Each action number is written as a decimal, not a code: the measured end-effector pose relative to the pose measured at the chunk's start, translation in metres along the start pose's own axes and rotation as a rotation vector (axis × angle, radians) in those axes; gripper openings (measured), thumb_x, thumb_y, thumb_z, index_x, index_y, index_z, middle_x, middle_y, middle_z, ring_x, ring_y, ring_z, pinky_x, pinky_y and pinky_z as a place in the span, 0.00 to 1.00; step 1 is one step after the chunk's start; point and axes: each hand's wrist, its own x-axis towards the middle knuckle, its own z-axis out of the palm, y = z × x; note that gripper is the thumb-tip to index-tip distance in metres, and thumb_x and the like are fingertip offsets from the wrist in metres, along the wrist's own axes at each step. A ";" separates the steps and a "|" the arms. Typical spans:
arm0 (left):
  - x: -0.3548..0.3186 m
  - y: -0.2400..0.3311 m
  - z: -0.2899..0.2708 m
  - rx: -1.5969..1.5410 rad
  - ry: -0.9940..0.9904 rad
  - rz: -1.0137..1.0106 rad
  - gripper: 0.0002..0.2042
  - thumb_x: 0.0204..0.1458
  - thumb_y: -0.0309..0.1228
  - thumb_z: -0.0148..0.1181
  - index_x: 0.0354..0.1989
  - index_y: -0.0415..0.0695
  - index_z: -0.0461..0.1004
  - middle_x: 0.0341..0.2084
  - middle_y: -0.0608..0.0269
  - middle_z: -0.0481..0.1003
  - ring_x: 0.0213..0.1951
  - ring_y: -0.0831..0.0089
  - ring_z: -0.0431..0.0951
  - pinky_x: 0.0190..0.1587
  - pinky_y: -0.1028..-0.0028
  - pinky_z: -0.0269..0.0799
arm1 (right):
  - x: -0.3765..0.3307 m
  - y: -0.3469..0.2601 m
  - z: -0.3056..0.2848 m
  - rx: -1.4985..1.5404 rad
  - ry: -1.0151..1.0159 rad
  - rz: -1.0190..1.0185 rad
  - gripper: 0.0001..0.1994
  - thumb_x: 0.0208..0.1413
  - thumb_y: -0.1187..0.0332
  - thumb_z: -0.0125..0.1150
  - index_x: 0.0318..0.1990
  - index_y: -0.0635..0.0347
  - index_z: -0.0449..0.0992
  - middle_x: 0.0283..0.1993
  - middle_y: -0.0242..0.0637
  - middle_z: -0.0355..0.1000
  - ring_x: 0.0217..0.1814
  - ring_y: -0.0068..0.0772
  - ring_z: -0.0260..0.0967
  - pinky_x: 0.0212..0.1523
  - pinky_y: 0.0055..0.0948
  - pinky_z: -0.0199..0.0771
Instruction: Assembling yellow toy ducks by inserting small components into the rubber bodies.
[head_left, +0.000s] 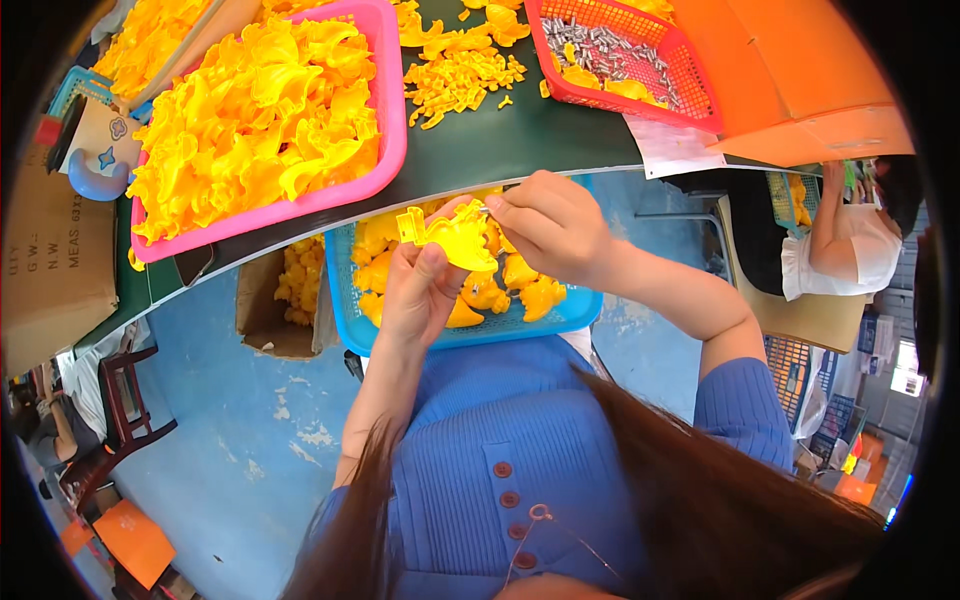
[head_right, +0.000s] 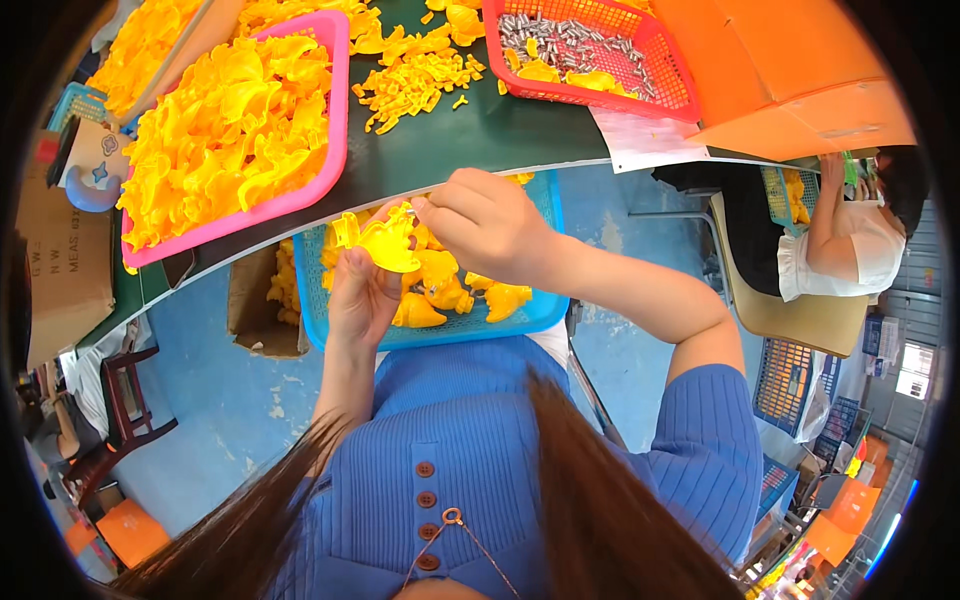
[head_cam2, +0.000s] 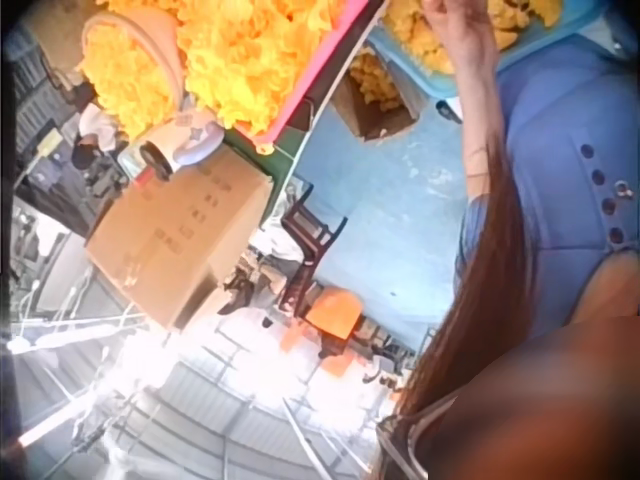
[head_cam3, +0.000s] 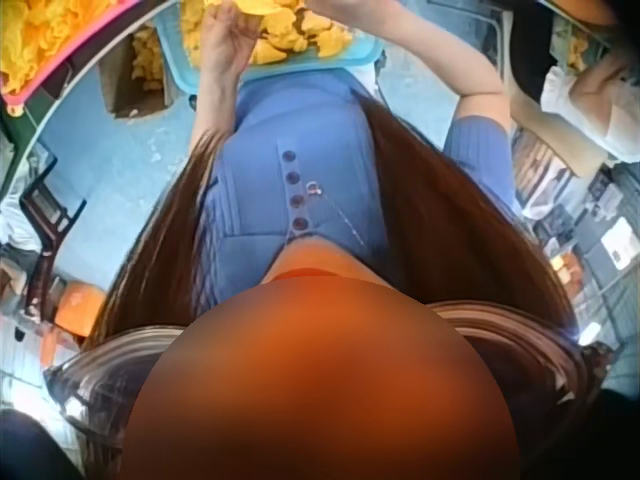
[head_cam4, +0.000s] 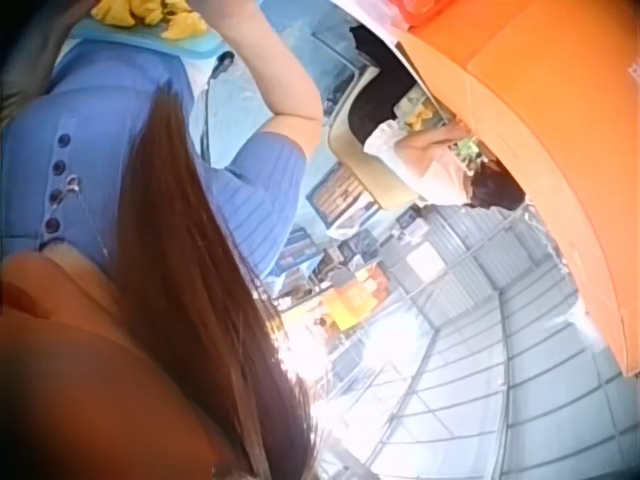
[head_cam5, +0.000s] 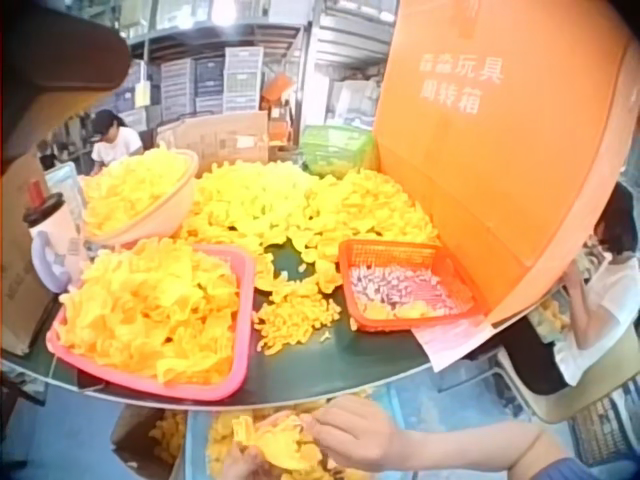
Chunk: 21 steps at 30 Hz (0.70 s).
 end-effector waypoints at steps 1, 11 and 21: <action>0.001 0.001 0.000 -0.001 -0.003 -0.001 0.31 0.50 0.38 0.59 0.57 0.32 0.57 0.49 0.57 0.67 0.51 0.72 0.70 0.53 0.74 0.68 | 0.006 0.001 -0.004 0.014 -0.112 0.002 0.09 0.40 0.77 0.64 0.32 0.65 0.74 0.32 0.39 0.71 0.30 0.36 0.68 0.27 0.29 0.68; -0.002 0.003 -0.007 0.116 0.129 0.005 0.29 0.52 0.38 0.57 0.56 0.32 0.58 0.50 0.57 0.67 0.47 0.74 0.72 0.48 0.76 0.73 | 0.031 0.133 -0.072 -0.093 -0.058 0.654 0.07 0.49 0.70 0.60 0.34 0.63 0.76 0.31 0.34 0.74 0.31 0.23 0.68 0.34 0.22 0.69; -0.001 0.003 -0.005 0.133 0.110 -0.067 0.30 0.51 0.39 0.58 0.58 0.34 0.57 0.48 0.59 0.69 0.46 0.73 0.74 0.46 0.75 0.74 | 0.003 0.187 -0.064 -0.089 -0.422 0.664 0.12 0.40 0.68 0.65 0.35 0.61 0.77 0.32 0.38 0.74 0.34 0.32 0.70 0.36 0.29 0.69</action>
